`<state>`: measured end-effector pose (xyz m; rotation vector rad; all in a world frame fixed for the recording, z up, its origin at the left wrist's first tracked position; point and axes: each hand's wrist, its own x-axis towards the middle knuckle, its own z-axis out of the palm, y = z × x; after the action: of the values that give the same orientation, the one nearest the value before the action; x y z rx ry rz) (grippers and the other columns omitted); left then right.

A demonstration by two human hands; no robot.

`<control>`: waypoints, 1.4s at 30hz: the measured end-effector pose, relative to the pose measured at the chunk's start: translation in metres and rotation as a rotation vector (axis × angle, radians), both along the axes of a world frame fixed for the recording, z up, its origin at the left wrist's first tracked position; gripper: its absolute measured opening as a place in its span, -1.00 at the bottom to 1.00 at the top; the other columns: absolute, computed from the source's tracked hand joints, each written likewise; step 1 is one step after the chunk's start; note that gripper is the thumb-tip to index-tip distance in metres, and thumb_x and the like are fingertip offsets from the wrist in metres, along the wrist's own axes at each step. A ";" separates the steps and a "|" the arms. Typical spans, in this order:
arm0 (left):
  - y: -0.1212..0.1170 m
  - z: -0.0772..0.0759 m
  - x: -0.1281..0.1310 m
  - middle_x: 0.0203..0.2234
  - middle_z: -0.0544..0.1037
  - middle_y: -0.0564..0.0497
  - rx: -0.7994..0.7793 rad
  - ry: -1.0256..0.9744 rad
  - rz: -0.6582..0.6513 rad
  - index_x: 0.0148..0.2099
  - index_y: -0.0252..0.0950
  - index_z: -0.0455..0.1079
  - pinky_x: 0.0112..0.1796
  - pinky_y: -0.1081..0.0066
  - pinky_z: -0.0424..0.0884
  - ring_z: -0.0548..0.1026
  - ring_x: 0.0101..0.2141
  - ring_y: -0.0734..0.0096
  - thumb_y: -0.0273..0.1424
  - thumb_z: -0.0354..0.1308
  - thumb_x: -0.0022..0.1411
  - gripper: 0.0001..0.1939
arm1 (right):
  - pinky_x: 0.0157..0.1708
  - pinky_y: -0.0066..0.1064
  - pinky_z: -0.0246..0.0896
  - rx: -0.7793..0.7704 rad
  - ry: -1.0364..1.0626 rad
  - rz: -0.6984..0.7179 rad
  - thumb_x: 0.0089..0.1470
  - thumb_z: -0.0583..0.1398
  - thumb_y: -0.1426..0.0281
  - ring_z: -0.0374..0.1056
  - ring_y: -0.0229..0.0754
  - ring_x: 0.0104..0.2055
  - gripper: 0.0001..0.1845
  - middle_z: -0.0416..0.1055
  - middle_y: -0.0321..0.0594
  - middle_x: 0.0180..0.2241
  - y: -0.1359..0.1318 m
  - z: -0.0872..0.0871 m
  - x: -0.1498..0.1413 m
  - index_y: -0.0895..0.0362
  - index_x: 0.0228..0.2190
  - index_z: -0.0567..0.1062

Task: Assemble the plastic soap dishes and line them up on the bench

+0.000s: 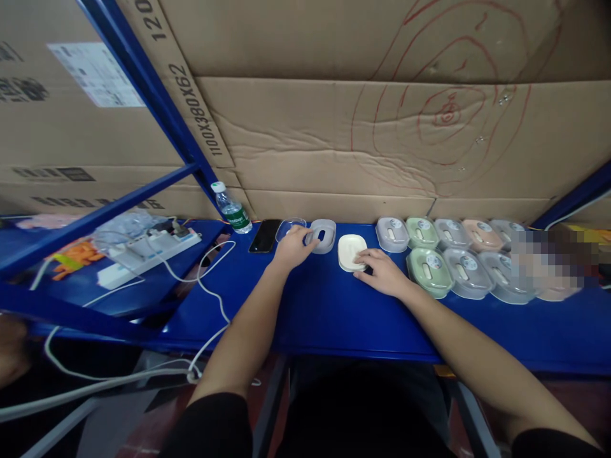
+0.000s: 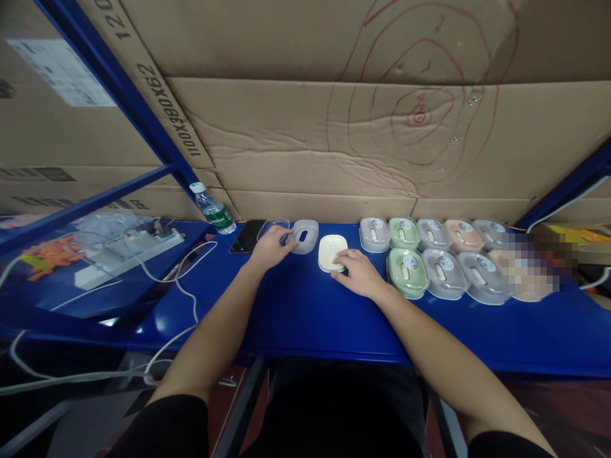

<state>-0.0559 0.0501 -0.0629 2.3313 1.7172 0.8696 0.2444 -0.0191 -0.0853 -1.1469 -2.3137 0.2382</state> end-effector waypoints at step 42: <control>-0.027 0.025 0.042 -0.63 0.17 0.23 -0.638 -1.277 -0.269 -0.34 -0.24 0.22 -0.67 0.58 -0.02 0.06 -0.70 0.68 -0.14 0.26 0.30 -0.64 | -0.35 -0.27 0.37 -0.034 0.620 -0.377 0.23 0.20 0.02 0.40 -0.15 -0.44 -0.56 0.53 -0.20 -0.37 0.005 0.014 -0.004 0.11 -0.10 0.54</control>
<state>-0.0144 0.0232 -0.0376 1.0520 0.8644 1.1230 0.2404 -0.0144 -0.0718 -1.2787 -1.5343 0.4219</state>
